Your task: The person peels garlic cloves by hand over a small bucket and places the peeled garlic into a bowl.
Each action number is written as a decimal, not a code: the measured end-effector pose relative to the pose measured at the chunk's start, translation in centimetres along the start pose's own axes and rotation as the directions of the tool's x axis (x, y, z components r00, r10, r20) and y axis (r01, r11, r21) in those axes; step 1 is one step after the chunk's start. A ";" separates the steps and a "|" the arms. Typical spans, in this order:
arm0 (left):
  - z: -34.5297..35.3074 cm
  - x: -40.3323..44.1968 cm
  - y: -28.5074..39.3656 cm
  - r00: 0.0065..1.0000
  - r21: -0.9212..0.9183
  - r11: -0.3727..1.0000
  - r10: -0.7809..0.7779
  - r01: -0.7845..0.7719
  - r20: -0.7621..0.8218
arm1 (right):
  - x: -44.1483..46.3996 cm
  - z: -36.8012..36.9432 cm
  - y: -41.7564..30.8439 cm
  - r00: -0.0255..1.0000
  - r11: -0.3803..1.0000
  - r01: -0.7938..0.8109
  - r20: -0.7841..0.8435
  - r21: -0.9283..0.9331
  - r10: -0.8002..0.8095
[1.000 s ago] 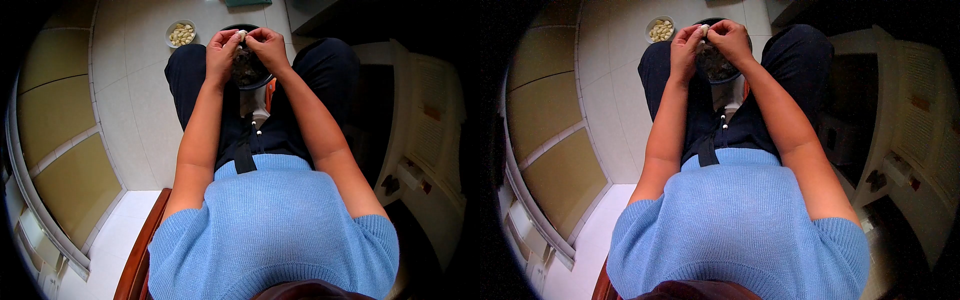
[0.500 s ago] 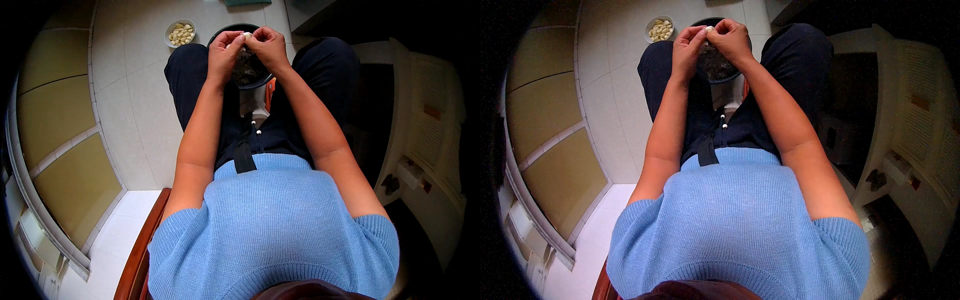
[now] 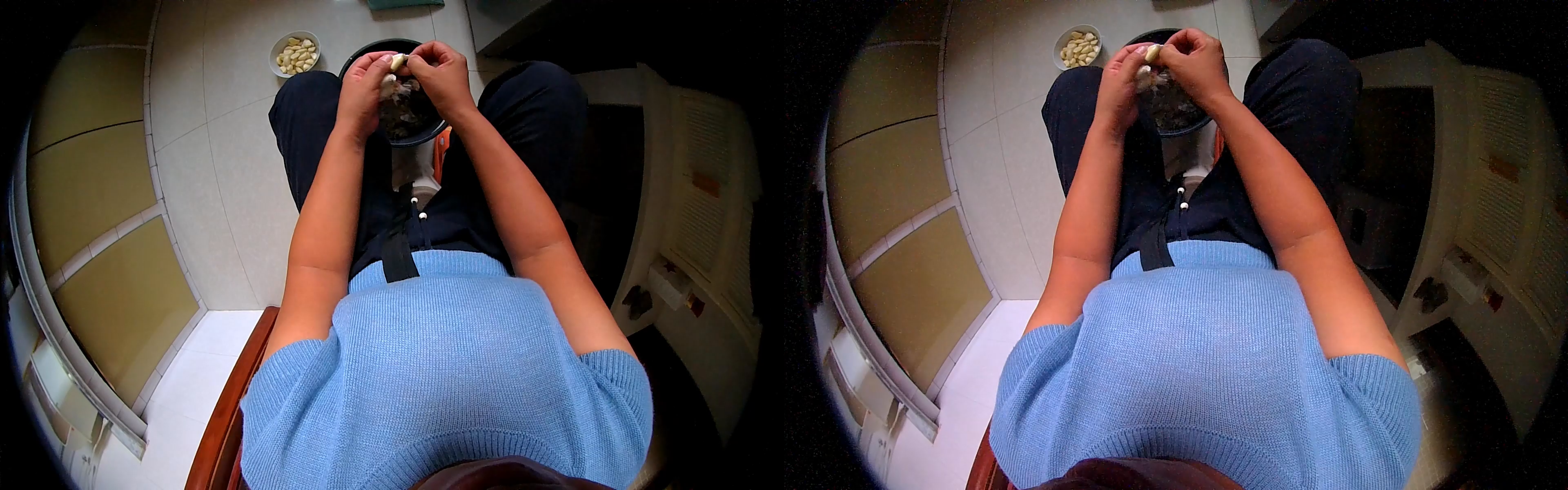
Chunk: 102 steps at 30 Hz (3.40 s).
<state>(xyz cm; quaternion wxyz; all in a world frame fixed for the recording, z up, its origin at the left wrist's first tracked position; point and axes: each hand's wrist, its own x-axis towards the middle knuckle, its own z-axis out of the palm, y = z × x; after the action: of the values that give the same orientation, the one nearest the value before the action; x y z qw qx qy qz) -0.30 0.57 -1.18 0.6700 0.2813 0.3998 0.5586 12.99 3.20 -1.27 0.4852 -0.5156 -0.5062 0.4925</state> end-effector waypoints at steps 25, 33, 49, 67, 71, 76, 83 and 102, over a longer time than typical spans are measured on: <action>0.2 -0.1 0.5 0.999 -0.020 1.000 -0.010 0.011 0.046 | -0.1 0.1 -0.4 0.999 0.999 0.051 0.018 -0.003 -0.051; -0.2 0.2 -0.1 0.999 0.060 0.998 0.036 -0.036 0.002 | 0.2 0.0 0.2 0.997 0.997 0.071 0.020 -0.037 -0.070; -0.9 0.9 -0.4 0.976 0.220 0.975 0.086 -0.040 -0.202 | 0.4 -0.1 -0.2 0.995 0.999 -0.030 -0.094 -0.010 0.029; -1.2 0.2 0.0 0.986 -0.095 0.995 -0.024 0.008 -0.167 | 0.4 -0.4 -0.4 0.919 0.886 -0.394 0.110 0.246 0.379; -1.2 -0.2 0.3 0.981 -0.139 0.990 -0.045 0.018 -0.191 | 0.2 0.2 -0.9 0.918 0.748 -0.376 0.112 0.547 0.380; -1.6 -1.1 0.6 0.977 -0.075 0.997 -0.018 0.002 -0.212 | 0.0 -0.6 -0.6 0.902 0.865 -0.430 0.170 0.260 0.397; -2.4 -5.1 4.2 0.925 -0.093 0.970 0.181 -0.223 -0.335 | 0.5 0.2 1.5 0.860 0.784 -0.510 0.207 0.353 0.467; -9.4 -12.9 10.4 0.751 -0.201 0.947 0.060 -0.251 -0.657 | 14.3 22.2 13.9 0.621 0.558 -0.784 0.338 0.272 0.707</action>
<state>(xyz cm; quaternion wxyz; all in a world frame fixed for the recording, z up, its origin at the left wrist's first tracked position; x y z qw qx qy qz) -14.43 -10.39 5.32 0.4753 0.0091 0.4978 0.7254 -8.53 17.32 -16.34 0.2722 -0.5228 -0.1724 0.7892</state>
